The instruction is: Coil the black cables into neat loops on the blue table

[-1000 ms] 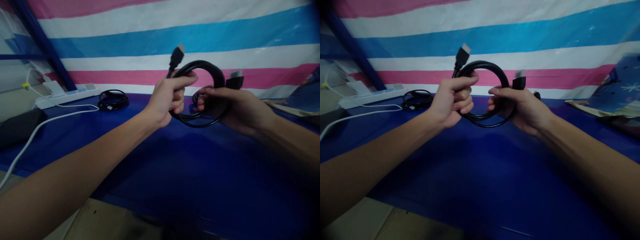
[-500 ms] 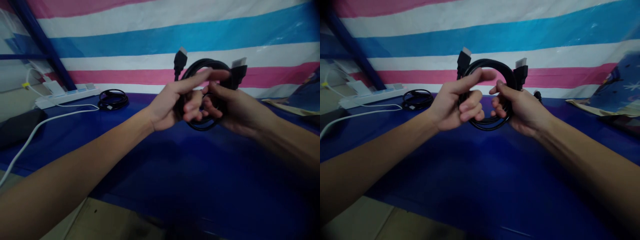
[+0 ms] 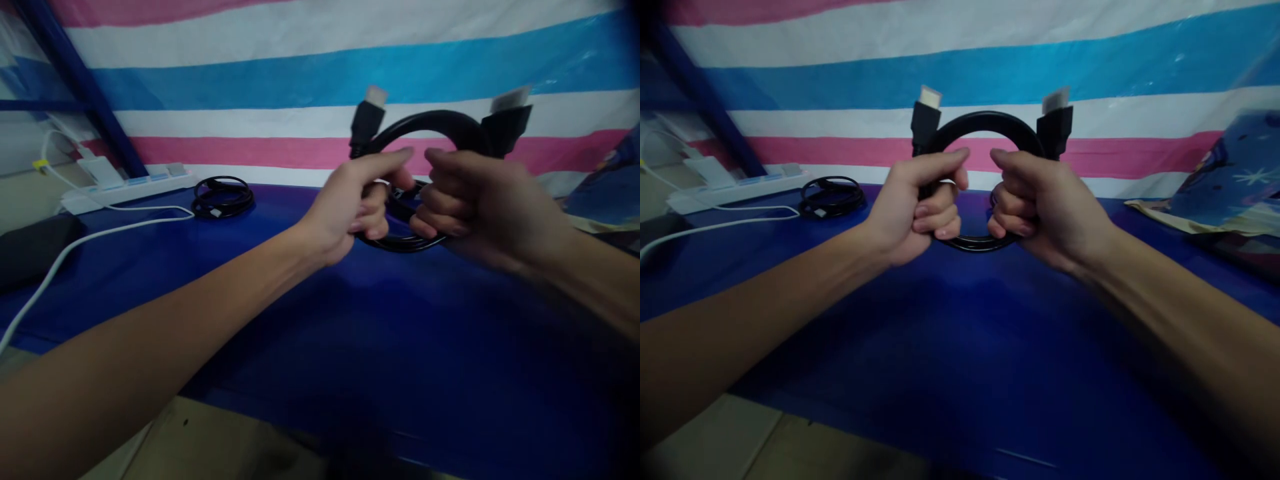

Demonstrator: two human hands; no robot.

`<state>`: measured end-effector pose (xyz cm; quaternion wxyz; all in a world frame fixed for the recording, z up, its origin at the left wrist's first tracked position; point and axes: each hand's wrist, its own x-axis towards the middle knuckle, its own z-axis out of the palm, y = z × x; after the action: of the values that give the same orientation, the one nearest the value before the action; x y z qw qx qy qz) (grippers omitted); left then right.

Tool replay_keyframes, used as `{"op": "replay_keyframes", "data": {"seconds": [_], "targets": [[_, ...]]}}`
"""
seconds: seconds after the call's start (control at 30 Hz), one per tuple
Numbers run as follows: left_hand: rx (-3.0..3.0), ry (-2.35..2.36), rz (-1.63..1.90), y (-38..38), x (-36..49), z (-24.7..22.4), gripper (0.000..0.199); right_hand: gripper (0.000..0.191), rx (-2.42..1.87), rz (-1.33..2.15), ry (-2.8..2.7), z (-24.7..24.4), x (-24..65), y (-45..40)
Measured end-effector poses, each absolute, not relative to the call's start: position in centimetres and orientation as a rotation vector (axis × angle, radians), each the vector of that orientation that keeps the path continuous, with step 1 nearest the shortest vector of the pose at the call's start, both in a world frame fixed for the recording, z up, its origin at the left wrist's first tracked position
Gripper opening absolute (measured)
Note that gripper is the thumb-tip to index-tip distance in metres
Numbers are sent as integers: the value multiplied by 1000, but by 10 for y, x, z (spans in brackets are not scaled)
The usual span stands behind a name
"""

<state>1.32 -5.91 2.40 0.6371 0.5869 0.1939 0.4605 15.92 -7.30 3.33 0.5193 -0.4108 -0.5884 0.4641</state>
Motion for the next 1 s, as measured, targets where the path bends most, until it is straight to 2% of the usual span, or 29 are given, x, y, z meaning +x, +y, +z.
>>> {"op": "replay_keyframes", "data": {"seconds": [0.13,0.27,0.37,0.5,0.63,0.8,1.0], "targets": [[1267,634,1264,-43,13,16,25,48,-902,1195,-1574,36,149,-90],[1405,786,1253,-39,11,8,25,46,-961,1121,-1677,28,152,-91],[1556,878,1221,-39,10,5,23,41,-994,1114,-1626,26,155,-86],[1629,981,1347,-30,9,-2,10,44,-1049,1099,-1418,28,150,-83],[1590,986,1465,-21,10,-7,22,46,-995,1003,-1143,29,142,-82],[1648,897,1334,-26,13,-6,16,45,-974,1016,-1137,30,139,-86],[1373,661,1175,-32,13,3,5,41,-1091,1114,-1298,30,147,-83]]}}
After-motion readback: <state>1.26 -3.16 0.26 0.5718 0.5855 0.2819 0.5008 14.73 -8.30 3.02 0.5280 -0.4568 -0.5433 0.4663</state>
